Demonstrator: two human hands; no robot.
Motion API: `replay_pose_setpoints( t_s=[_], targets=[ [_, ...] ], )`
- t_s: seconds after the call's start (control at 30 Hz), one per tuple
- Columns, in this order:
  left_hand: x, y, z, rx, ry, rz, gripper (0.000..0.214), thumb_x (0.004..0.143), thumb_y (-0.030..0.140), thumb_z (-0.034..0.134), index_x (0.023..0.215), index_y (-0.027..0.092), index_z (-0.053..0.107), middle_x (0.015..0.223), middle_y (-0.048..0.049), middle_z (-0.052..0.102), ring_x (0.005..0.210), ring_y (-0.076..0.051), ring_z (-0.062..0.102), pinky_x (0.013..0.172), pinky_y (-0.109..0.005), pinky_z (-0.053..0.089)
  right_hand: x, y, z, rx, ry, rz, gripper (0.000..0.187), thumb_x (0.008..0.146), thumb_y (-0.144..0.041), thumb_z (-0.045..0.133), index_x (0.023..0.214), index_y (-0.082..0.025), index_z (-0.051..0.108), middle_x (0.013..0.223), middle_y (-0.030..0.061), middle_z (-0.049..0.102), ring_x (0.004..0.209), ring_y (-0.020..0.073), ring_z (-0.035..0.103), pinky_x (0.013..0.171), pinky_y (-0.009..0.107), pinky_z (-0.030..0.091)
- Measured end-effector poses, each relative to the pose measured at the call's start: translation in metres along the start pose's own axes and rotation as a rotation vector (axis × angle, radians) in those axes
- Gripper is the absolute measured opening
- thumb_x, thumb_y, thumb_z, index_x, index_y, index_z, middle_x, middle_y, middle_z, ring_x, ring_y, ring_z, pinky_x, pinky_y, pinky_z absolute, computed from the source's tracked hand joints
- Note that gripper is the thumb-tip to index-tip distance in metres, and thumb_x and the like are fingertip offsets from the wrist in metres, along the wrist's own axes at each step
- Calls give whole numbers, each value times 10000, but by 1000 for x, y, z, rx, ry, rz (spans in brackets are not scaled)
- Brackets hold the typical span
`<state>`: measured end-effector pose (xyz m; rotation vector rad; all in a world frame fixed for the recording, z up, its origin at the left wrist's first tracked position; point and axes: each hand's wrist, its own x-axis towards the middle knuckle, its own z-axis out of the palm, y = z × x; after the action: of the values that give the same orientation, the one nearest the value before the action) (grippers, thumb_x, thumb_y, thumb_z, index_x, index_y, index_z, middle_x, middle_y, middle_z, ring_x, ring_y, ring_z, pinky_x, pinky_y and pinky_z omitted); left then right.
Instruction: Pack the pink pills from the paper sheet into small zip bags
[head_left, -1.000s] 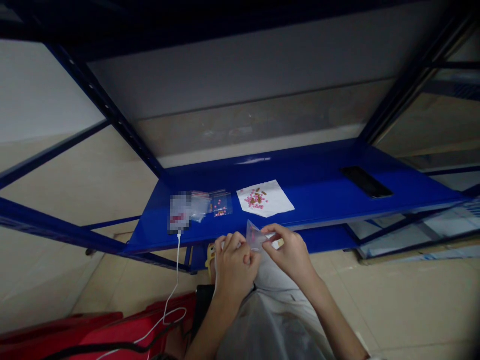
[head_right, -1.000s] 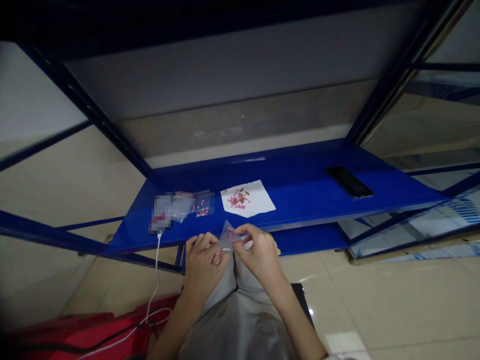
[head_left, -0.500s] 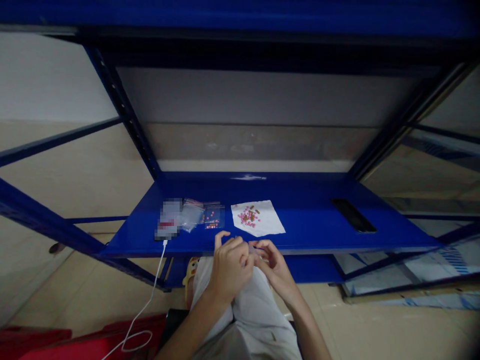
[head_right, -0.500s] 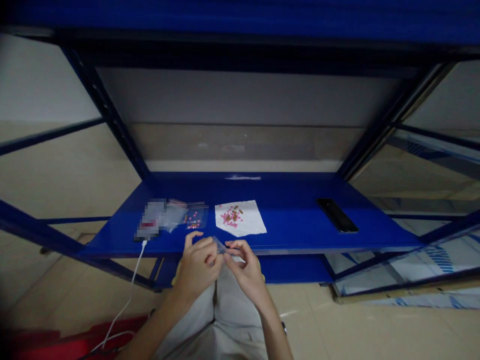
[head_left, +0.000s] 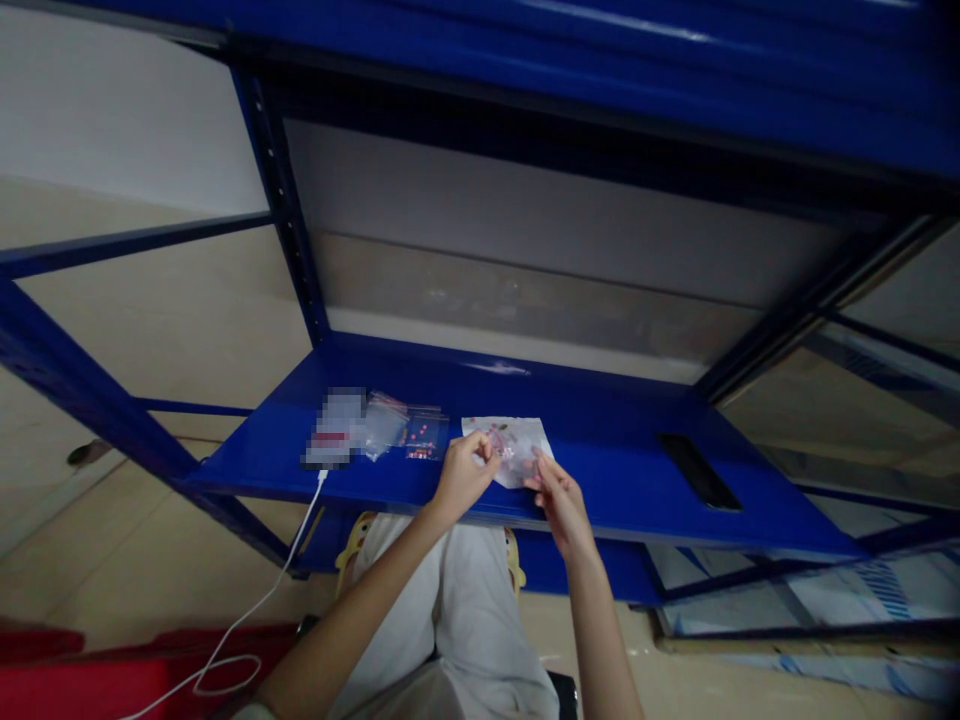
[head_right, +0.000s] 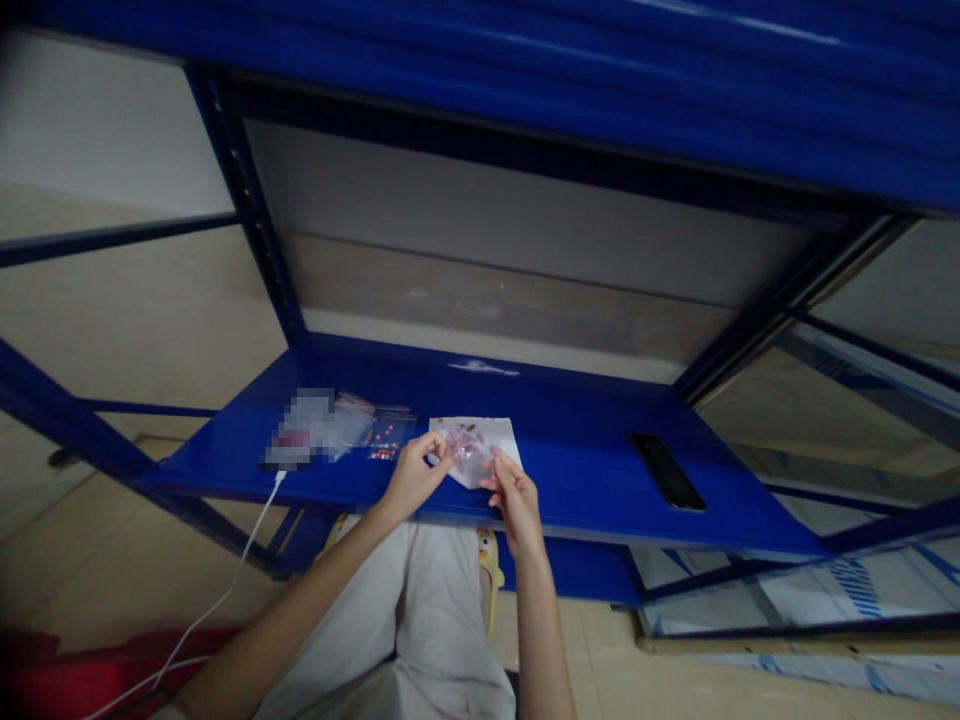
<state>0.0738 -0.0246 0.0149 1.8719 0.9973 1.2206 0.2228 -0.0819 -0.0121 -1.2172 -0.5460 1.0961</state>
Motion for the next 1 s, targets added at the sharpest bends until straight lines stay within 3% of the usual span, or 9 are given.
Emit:
replay_pose_setpoints(
  t_s=[0.07, 0.2, 0.33, 0.43, 0.53, 0.77, 1.0],
  targets=[
    [3, -16, 10, -10, 35, -29, 58, 709, 140, 505, 717, 194, 486, 643, 37, 574, 634, -109, 578, 662, -227, 422, 18, -1, -2, -91, 86, -138, 453, 603, -385, 735, 965, -124, 662, 699, 39, 695, 422, 89, 559, 285, 139, 303],
    [5, -32, 29, 93, 59, -66, 175, 804, 229, 483, 971, 221, 535, 825, 8, 676, 800, -149, 626, 847, -324, 388, 39, 3, -4, -197, 126, -201, 530, 623, -453, 696, 993, -75, 656, 461, -1, 624, 303, 74, 423, 306, 181, 286],
    [6, -35, 39, 173, 66, -66, 224, 812, 232, 496, 1032, 233, 539, 851, 3, 690, 849, -162, 618, 894, -360, 331, 42, 8, -6, -239, 141, -218, 563, 615, -476, 691, 994, -61, 653, 539, 46, 673, 364, 120, 515, 346, 210, 355],
    [7, -38, 41, 190, 85, -56, 206, 790, 224, 534, 995, 233, 553, 831, 12, 685, 856, -164, 609, 869, -350, 331, 40, 9, -8, -209, 115, -221, 529, 621, -446, 698, 991, -73, 652, 720, 95, 714, 546, 190, 641, 406, 230, 443],
    [9, -43, 43, 176, 103, -60, 219, 763, 210, 571, 979, 227, 545, 831, 17, 683, 883, -165, 599, 852, -337, 338, 40, 11, -10, -154, 69, -214, 504, 648, -418, 688, 1031, -96, 637, 877, 111, 709, 718, 233, 676, 474, 252, 506],
    [10, -46, 46, 163, 99, -66, 309, 744, 251, 613, 1030, 234, 497, 906, 7, 670, 942, -178, 574, 863, -346, 324, 40, 11, -12, -134, 31, -186, 484, 666, -420, 677, 1025, -97, 641, 820, 96, 717, 705, 232, 684, 513, 269, 548],
    [15, -45, 48, 198, 105, -116, 367, 750, 258, 607, 1086, 225, 463, 925, -12, 657, 964, -199, 554, 869, -362, 320, 34, 9, -5, -165, 101, -202, 419, 650, -421, 690, 919, -100, 673, 789, 96, 716, 700, 230, 686, 528, 270, 567]
  ],
)
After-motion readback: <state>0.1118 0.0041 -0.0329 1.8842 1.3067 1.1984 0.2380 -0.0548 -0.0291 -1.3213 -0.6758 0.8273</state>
